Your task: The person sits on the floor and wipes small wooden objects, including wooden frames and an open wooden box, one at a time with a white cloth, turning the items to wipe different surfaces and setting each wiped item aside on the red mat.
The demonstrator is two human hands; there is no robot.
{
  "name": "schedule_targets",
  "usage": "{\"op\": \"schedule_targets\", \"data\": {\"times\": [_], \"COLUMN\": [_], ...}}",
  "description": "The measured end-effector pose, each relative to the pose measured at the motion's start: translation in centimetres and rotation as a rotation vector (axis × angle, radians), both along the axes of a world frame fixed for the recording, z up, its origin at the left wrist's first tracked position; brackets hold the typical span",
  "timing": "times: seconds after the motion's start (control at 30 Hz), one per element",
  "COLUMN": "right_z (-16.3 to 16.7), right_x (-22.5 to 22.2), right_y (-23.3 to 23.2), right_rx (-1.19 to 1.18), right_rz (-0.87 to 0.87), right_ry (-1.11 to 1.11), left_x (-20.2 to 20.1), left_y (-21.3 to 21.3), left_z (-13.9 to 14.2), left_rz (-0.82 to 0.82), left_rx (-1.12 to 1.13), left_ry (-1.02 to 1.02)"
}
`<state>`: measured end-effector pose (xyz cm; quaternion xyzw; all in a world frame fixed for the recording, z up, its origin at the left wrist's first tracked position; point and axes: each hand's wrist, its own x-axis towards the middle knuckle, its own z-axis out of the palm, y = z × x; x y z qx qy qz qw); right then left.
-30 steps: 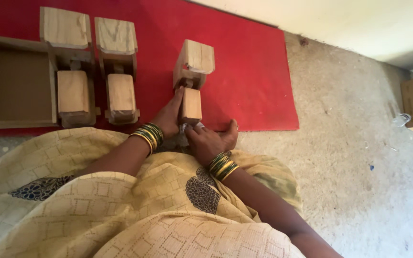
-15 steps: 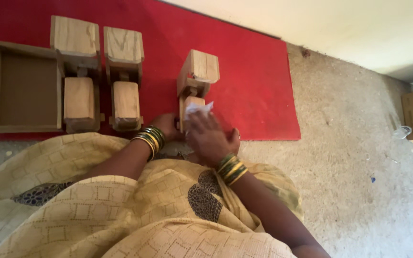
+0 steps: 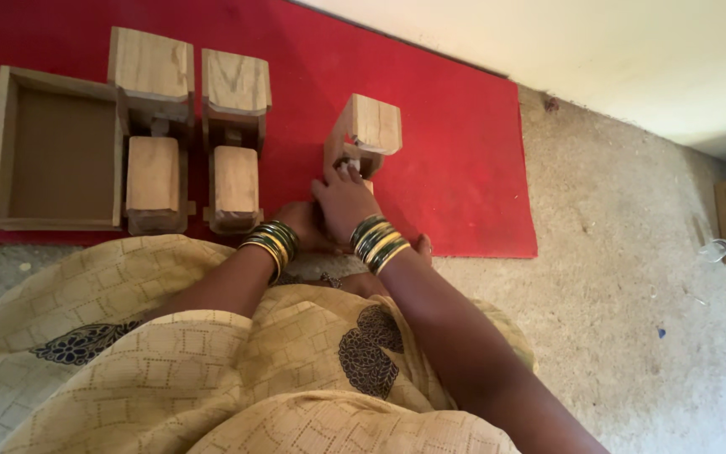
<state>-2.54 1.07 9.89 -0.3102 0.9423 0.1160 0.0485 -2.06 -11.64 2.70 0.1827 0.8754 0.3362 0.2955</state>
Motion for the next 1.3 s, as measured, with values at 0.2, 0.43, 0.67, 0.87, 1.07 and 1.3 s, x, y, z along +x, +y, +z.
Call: {"op": "schedule_targets", "data": {"times": [0.2, 0.43, 0.67, 0.87, 1.07, 1.3], "right_z": [-0.8, 0.9, 0.7, -0.4, -0.6, -0.7], "right_x": [4.1, 6.1, 1.8, -0.1, -1.3, -3.0], "right_y": [1.1, 4.3, 5.8, 4.1, 3.5, 3.4], "right_rx": [0.000, -0.479, -0.486, -0.717, -0.586, -0.541], "right_rz": [0.071, 0.117, -0.233, -0.259, -0.445, -0.227], "right_ry": [-0.038, 0.078, 0.323, 0.167, -0.110, -0.099], "left_x": [0.7, 1.2, 1.9, 1.5, 1.0, 1.0], "left_y": [-0.4, -0.8, -0.8, -0.9, -0.8, -0.7], "left_z": [-1.1, 2.3, 4.3, 4.1, 3.7, 3.7], "left_rz": [0.154, 0.147, 0.192, 0.182, 0.176, 0.155], "left_rx": [0.095, 0.081, 0.234, 0.177, 0.170, 0.117], "left_ry": [-0.016, -0.108, -0.136, -0.131, -0.148, -0.153]}}
